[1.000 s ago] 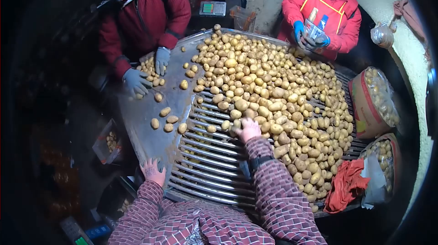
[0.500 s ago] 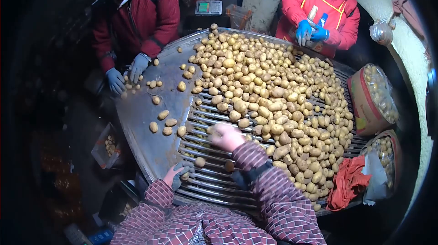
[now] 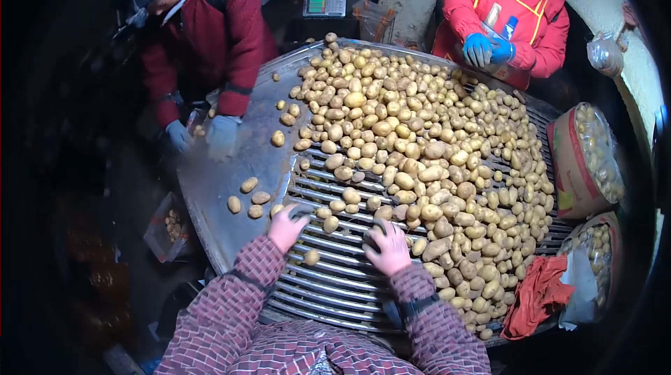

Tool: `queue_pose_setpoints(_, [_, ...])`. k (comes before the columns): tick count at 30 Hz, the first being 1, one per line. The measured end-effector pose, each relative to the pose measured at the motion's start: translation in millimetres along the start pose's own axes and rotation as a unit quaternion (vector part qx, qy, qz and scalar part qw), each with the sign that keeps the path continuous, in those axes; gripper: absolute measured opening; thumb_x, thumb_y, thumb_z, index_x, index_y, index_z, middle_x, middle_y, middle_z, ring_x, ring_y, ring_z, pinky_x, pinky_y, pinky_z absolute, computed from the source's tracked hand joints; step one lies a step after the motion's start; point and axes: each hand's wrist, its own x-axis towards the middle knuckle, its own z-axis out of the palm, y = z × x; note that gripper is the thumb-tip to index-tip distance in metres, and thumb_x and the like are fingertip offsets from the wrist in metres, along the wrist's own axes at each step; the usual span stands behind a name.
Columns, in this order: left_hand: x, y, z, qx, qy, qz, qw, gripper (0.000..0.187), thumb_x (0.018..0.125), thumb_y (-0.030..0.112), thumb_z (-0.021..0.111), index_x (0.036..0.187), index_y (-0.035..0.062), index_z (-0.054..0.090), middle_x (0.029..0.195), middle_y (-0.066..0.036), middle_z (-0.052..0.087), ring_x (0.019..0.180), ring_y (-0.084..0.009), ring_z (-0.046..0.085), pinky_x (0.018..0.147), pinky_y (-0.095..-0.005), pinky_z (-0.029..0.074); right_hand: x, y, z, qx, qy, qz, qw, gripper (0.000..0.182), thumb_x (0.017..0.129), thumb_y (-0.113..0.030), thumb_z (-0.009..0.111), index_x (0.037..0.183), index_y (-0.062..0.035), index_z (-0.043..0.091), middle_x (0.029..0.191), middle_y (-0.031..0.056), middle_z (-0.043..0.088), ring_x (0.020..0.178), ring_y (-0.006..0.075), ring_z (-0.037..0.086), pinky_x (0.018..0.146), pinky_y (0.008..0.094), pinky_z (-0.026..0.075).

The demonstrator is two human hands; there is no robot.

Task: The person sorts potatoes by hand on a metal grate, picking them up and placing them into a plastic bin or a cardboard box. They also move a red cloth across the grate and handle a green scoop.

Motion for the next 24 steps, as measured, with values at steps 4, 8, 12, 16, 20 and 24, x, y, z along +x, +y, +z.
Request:
queue_pose_setpoints(4, [75.8,43.1,49.7,0.2,-0.033,0.052,0.978,0.043,0.078,0.022,0.064,0.116,0.0047,0.058,0.118,-0.016,0.058,0.106,-0.0303,0.057,0.092,-0.0362,0.045,-56.3,-3.0,-13.4,-0.044,-0.005,0.018,0.999,0.036,0.072,-0.025,0.068,0.104,-0.0108,0.06,0.111,0.0093,0.055,0.103,0.0272,0.053,0.101,0.0486,0.033])
queue_pose_setpoints(8, [121.1,63.2,106.8,0.357,-0.07,-0.08,0.928,0.056,0.077,0.034,0.066,0.123,0.0074,0.051,0.129,-0.02,0.045,0.11,-0.0337,0.053,0.094,-0.0403,0.045,-76.8,4.0,-4.1,-0.095,-0.018,0.005,0.995,0.024,0.076,-0.024,0.065,0.097,-0.0137,0.061,0.095,0.0014,0.059,0.086,0.0187,0.059,0.102,0.0507,0.032])
queue_pose_setpoints(12, [129.7,70.5,129.0,0.44,-0.1,-0.119,0.884,0.042,0.075,0.033,0.07,0.11,0.0135,0.059,0.131,-0.018,0.04,0.105,-0.0304,0.056,0.083,-0.0384,0.05,-72.1,3.6,15.3,-0.111,0.001,0.052,0.993,0.023,0.074,-0.026,0.067,0.094,-0.0162,0.063,0.084,0.0019,0.056,0.081,0.0196,0.057,0.102,0.054,0.031])
queue_pose_setpoints(16, [132.2,63.8,126.1,0.468,-0.092,-0.101,0.873,0.032,0.075,0.025,0.072,0.105,0.0172,0.062,0.126,-0.012,0.044,0.099,-0.0287,0.057,0.08,-0.0368,0.051,-70.8,1.8,13.4,-0.119,-0.017,0.053,0.991,0.023,0.073,-0.026,0.067,0.094,-0.017,0.063,0.085,0.0021,0.056,0.084,0.0199,0.057,0.104,0.0549,0.028])
queue_pose_setpoints(20, [128.4,55.2,100.2,0.464,-0.158,-0.07,0.869,0.024,0.084,0.02,0.059,0.108,0.0162,0.061,0.117,-0.01,0.05,0.099,-0.0265,0.058,0.079,-0.0369,0.052,-71.5,0.5,16.8,-0.132,-0.007,0.043,0.99,0.021,0.076,-0.025,0.065,0.095,-0.0171,0.063,0.088,0.0028,0.058,0.087,0.0211,0.057,0.104,0.0559,0.027])
queue_pose_setpoints(24, [94.7,-3.8,56.5,0.24,0.009,0.001,0.971,0.027,0.085,0.015,0.062,0.11,0.0079,0.06,0.107,-0.009,0.059,0.092,-0.0194,0.06,0.078,-0.0331,0.05,-76.3,4.0,24.1,-0.141,0.026,0.024,0.989,0.018,0.075,-0.026,0.063,0.089,-0.0157,0.065,0.084,0.005,0.058,0.084,0.0247,0.057,0.104,0.0567,0.026])
